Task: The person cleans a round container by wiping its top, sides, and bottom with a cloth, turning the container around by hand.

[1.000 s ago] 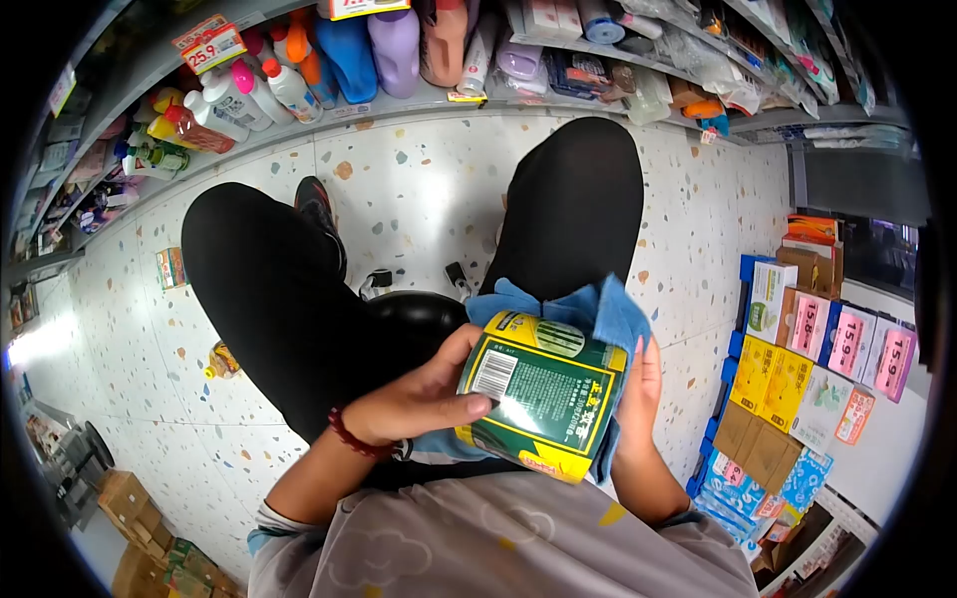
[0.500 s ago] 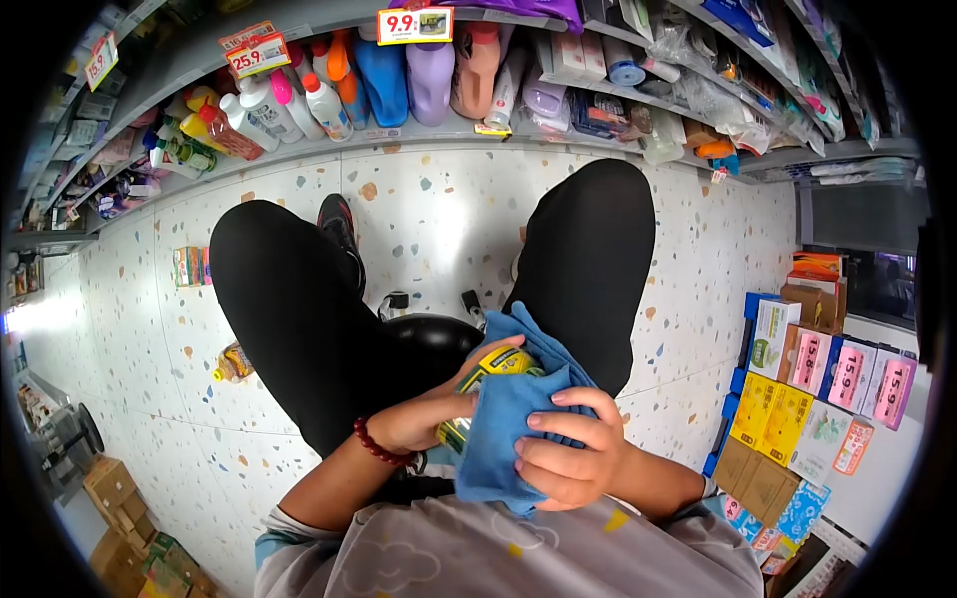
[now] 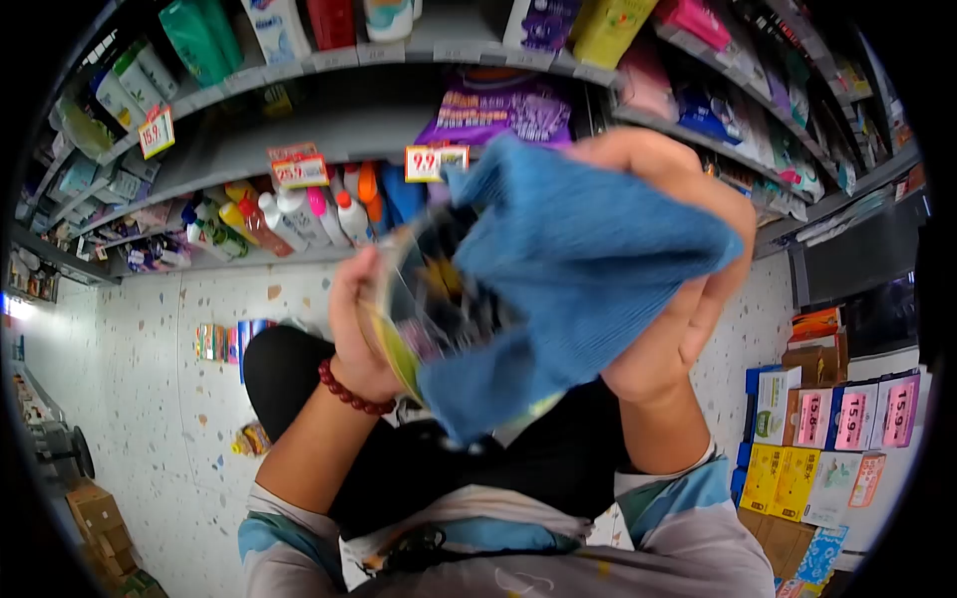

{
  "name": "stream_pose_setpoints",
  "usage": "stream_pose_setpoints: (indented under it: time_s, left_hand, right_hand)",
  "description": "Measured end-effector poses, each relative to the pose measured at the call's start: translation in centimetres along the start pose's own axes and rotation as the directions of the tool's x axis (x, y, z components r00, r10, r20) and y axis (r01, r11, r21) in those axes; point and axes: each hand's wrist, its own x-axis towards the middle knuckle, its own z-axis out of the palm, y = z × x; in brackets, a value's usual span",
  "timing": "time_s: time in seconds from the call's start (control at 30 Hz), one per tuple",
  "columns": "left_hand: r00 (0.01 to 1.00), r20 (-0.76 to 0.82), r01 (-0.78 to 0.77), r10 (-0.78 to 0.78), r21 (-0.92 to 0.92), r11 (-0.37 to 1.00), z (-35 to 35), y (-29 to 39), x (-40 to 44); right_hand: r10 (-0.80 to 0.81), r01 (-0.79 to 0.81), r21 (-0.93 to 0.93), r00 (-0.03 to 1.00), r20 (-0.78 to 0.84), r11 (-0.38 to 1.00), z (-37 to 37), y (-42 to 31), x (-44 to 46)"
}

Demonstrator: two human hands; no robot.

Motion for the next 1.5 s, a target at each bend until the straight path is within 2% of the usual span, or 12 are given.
stream_pose_setpoints:
  time_s: [0.07,0.23,0.33,0.57,0.77,1.07,1.17,1.23,1.33,1.4,1.43,1.5]
  left_hand:
    - [0.931,-0.331,-0.061,0.152,0.269,0.961,2.2,1.8,3.5]
    - [0.926,-0.33,-0.099,0.183,0.255,0.962,0.9,3.1,5.9]
    - [0.909,-0.367,-0.106,0.196,0.253,0.962,-0.6,2.9,4.8]
    - [0.91,-0.411,0.078,0.053,0.295,0.952,-1.8,2.9,4.8]
    - [0.902,-0.393,0.055,0.182,0.52,0.852,-1.7,0.8,4.9]
    - [0.761,-0.54,-0.168,0.36,0.371,0.913,-2.6,0.2,4.3]
    - [0.895,-0.377,-0.135,0.239,0.28,0.95,-3.7,1.4,2.8]
    - [0.854,-0.45,-0.079,0.261,0.384,0.92,-3.3,2.1,2.9]
    - [0.825,-0.472,-0.09,0.312,0.436,0.896,-2.2,1.8,3.4]
    - [0.84,-0.438,-0.112,0.321,0.439,0.892,-1.6,1.4,3.7]
    - [0.852,-0.405,-0.136,0.332,0.442,0.887,-1.6,1.3,3.7]
    - [0.839,-0.462,-0.11,0.287,0.373,0.921,-1.9,1.3,3.3]
  right_hand:
    - [0.078,-0.073,-0.044,0.991,0.111,0.996,-0.2,1.4,1.2]
    - [0.295,-0.111,-0.428,0.871,0.393,0.897,0.2,4.2,1.0]
    - [0.341,-0.168,-0.38,0.824,0.452,0.909,-0.2,6.4,-1.4]
    - [0.448,-0.275,-0.398,0.769,0.456,0.875,-2.1,8.4,-2.6]
    - [0.575,-0.494,-0.303,0.748,0.33,0.815,-1.5,9.3,-5.0]
    - [0.417,-0.317,-0.299,0.824,0.384,0.9,1.1,8.3,-5.6]
    - [0.238,-0.057,-0.322,0.795,0.557,0.945,1.5,7.3,-5.9]
    - [0.191,0.0,-0.317,0.797,0.572,0.948,1.5,7.0,-5.8]
    - [0.222,-0.113,-0.225,0.804,0.551,0.968,1.0,7.4,-5.4]
    - [0.394,-0.416,-0.013,0.848,0.355,0.909,0.7,7.5,-4.8]
    - [0.393,-0.415,-0.016,0.848,0.355,0.91,0.3,7.9,-4.5]
    - [0.441,-0.32,-0.331,0.799,0.408,0.888,-0.3,8.7,-4.3]
